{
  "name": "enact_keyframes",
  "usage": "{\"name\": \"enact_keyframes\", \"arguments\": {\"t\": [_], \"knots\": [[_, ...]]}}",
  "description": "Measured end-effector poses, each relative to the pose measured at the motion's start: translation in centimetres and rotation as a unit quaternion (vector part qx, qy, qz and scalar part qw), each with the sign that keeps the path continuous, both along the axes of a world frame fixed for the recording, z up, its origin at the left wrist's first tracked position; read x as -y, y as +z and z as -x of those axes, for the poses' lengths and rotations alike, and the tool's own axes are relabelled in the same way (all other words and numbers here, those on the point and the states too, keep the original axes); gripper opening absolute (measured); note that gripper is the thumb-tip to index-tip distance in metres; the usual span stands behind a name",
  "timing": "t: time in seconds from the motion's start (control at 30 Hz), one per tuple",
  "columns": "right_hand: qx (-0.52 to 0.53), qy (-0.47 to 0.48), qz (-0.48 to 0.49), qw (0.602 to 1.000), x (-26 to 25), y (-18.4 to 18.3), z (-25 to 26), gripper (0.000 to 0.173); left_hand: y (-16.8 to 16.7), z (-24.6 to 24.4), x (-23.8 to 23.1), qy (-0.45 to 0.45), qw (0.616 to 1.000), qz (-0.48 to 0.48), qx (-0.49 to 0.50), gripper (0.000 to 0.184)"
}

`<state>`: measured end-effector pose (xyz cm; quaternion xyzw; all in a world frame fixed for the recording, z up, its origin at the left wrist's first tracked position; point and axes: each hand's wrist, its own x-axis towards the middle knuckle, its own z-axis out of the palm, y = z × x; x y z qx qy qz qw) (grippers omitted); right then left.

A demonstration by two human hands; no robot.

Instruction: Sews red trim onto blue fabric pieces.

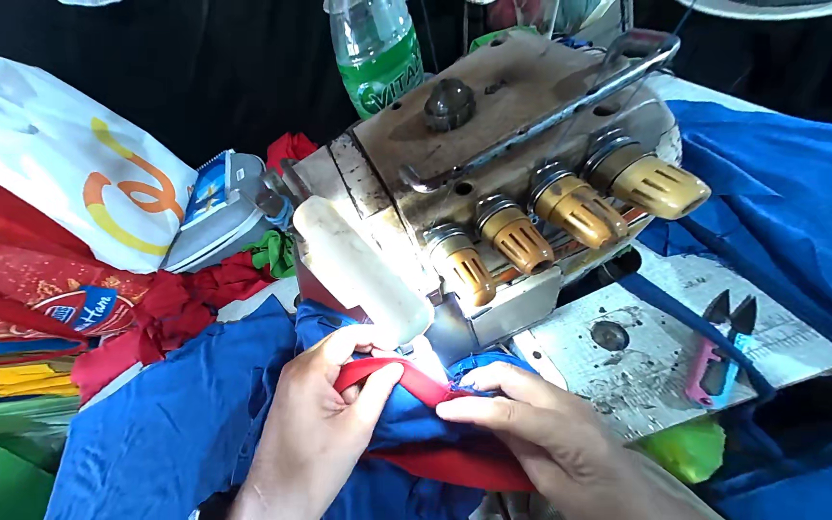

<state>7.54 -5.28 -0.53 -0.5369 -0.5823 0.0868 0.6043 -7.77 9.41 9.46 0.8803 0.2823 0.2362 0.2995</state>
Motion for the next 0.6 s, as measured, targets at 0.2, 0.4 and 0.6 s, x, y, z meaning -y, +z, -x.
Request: {"name": "enact_keyframes", "arguments": {"t": [0.2, 0.4, 0.6], "knots": [[0.015, -0.014, 0.018, 1.0, 0.2, 0.6, 0.3, 0.027, 1.1, 0.0, -0.1, -0.019, 0.998, 0.06, 0.006, 0.022], [0.012, -0.014, 0.043, 0.999, 0.4, 1.2, 0.4, 0.027, 1.7, 0.0, -0.3, -0.014, 0.995, 0.095, 0.004, 0.011], [-0.001, 0.022, 0.127, 0.992, 1.2, 3.6, 0.2, 0.027, -0.6, -0.6, 0.4, 0.054, 0.971, -0.224, -0.061, 0.024]]}}
